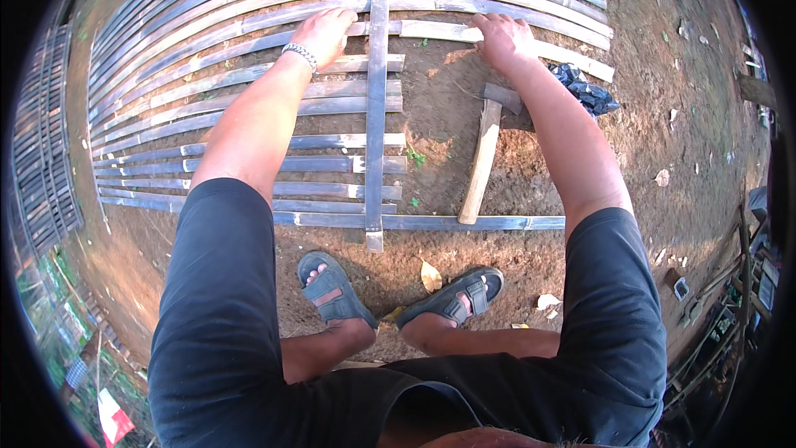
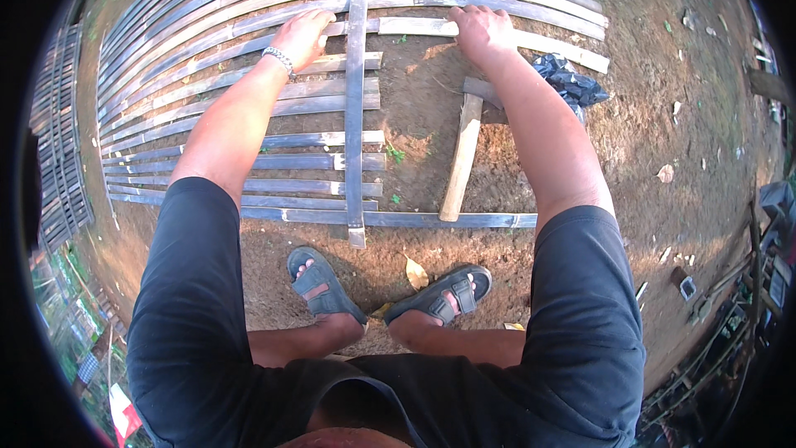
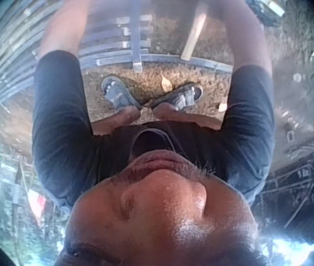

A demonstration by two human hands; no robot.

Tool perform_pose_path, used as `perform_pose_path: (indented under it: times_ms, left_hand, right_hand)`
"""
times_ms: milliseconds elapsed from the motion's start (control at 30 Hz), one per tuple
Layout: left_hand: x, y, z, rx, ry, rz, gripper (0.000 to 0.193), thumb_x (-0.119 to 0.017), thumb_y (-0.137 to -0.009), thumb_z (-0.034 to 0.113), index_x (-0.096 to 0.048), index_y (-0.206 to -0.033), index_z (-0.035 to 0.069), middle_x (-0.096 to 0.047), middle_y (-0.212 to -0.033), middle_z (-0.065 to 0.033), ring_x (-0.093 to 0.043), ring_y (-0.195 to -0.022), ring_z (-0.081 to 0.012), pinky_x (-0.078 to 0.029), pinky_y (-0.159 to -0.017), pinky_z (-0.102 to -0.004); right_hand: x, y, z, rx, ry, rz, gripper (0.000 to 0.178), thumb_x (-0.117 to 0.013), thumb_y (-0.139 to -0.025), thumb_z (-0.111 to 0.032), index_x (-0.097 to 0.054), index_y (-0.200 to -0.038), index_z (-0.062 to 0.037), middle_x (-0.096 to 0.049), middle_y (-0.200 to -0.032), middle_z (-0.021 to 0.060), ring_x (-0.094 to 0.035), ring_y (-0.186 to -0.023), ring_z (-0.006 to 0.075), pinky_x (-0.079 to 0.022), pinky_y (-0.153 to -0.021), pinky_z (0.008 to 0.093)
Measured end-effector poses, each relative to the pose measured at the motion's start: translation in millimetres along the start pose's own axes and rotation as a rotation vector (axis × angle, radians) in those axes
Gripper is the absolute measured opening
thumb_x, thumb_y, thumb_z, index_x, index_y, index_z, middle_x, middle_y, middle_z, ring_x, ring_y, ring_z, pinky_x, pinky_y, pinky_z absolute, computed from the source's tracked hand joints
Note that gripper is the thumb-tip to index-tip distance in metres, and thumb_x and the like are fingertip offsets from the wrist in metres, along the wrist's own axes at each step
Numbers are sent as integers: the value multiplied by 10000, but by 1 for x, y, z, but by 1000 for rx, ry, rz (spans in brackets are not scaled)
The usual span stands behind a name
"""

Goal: The person uses a hammer to drive nails into a bamboo frame laid on the ground, securing horizontal slats to a vertical support. Another person assists by holding the frame steady. The person repeatedly hammers nails along the frame and adjusts the slats as needed.

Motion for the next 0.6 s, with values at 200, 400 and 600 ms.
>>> perform_pose_path:
  times_ms: [200,400,600]
  left_hand:
    - [4,0,6,-16,1,19,408,-644,-816,35,-592,-1219,72,-634,-1222,-146,-594,-1188,-348,-485,-1039,-447]
    - [3,0,4,-17,-35,-16,419,-632,-849,69,-587,-1265,84,-631,-1270,-145,-577,-1241,-335,-462,-1082,-446]
    - [-5,-15,5,24,-74,-124,428,-716,-844,118,-604,-1257,98,-654,-1251,-141,-609,-1196,-337,-484,-1044,-442]
  right_hand:
    - [9,4,35,-21,43,145,419,-656,-897,-170,-581,-1305,-228,-643,-1170,77,-632,-1156,286,-505,-967,452]
    - [84,31,63,120,-149,688,477,-567,-937,-116,-554,-1393,-255,-643,-1147,147,-663,-997,397,-549,-861,498]
    - [227,149,131,-181,-112,772,540,-522,-904,-30,-560,-1423,-171,-677,-1190,194,-661,-1041,412,-549,-889,478]
Point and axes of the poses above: each hand's wrist, its own y-axis away from the middle knuckle, its own x-axis out of the back of the hand, z = x × y, the point moved 8 cm from there along -y, towards the middle knuckle
